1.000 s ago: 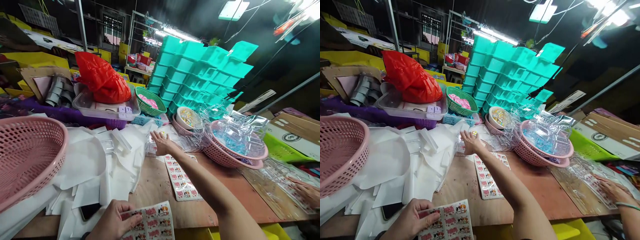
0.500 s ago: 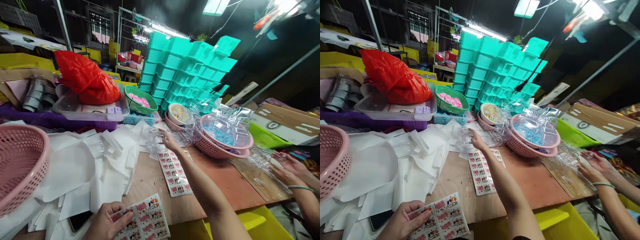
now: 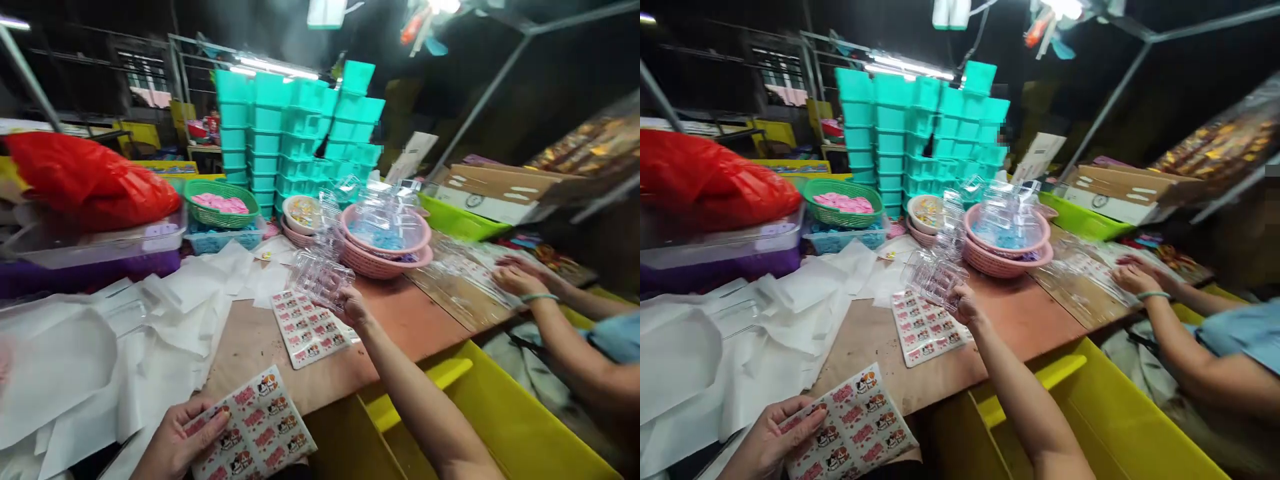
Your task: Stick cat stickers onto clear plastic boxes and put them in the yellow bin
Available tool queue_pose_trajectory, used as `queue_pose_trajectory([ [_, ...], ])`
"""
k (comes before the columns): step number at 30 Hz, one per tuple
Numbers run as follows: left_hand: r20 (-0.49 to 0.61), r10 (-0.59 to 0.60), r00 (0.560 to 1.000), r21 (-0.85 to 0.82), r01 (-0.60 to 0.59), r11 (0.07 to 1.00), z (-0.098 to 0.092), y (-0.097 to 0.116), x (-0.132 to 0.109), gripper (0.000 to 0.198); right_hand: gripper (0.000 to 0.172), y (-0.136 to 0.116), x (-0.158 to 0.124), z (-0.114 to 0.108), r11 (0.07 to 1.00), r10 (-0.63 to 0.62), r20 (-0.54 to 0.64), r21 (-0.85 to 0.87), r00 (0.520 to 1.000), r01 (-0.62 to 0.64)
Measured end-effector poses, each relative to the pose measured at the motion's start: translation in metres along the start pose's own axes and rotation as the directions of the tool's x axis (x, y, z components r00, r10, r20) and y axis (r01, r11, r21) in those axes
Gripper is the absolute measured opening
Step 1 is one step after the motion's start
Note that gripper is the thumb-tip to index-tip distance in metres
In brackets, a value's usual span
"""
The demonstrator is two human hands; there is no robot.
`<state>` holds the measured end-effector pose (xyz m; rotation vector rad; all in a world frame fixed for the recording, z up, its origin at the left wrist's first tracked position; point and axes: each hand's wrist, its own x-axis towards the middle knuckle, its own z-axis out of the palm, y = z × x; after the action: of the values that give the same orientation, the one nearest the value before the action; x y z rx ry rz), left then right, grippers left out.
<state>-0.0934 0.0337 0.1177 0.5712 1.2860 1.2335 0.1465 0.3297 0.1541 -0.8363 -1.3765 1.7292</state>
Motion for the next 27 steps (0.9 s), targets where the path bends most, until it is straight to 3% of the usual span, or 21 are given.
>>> queue_pose_trajectory([
  [5, 0.117, -0.078, 0.99, 0.081, 0.069, 0.994, 0.022, 0.017, 0.009, 0.043, 0.066, -0.015, -0.081, -0.039, 0.995, 0.022, -0.203, 0.098, 0.979, -0.002],
  [9, 0.315, -0.086, 0.945, 0.181, 0.03, 0.983, 0.035, 0.03, 0.013, 0.041, 0.059, -0.008, -0.119, -0.035, 0.975, 0.072, -0.196, 0.22, 0.978, -0.028],
  [13, 0.435, -0.019, 0.9, 0.25, -0.101, 0.963, 0.033, 0.042, 0.016, 0.041, 0.065, 0.022, -0.127, 0.009, 0.889, 0.174, -0.09, 0.443, 0.981, -0.117],
  [15, 0.415, 0.001, 0.91, 0.28, -0.129, 0.951, 0.028, 0.047, 0.015, 0.038, 0.061, 0.042, -0.123, 0.044, 0.838, 0.237, -0.038, 0.514, 0.971, -0.184],
  [17, 0.372, 0.095, 0.923, 0.31, -0.22, 0.925, 0.023, 0.05, 0.012, 0.035, 0.056, 0.061, -0.117, 0.08, 0.798, 0.293, -0.001, 0.551, 0.956, -0.244],
  [20, 0.353, 0.27, 0.896, 0.455, -0.416, 0.787, 0.019, 0.05, 0.007, 0.03, 0.049, 0.082, -0.107, 0.123, 0.813, 0.349, -0.011, 0.5, 0.937, -0.297],
  [23, 0.381, 0.231, 0.896, 0.581, -0.426, 0.693, 0.019, 0.046, 0.005, 0.026, 0.033, 0.094, -0.099, 0.141, 0.856, 0.395, -0.022, 0.371, 0.918, -0.359],
  [26, 0.381, 0.224, 0.897, 0.584, -0.421, 0.694, 0.016, 0.045, 0.008, 0.023, 0.011, 0.094, -0.099, 0.137, 0.851, 0.499, 0.066, 0.154, 0.864, -0.503],
  [27, 0.383, 0.244, 0.891, 0.575, -0.437, 0.691, 0.014, 0.045, 0.009, 0.022, 0.016, 0.091, -0.101, 0.132, 0.847, 0.52, 0.105, 0.063, 0.848, -0.528],
])
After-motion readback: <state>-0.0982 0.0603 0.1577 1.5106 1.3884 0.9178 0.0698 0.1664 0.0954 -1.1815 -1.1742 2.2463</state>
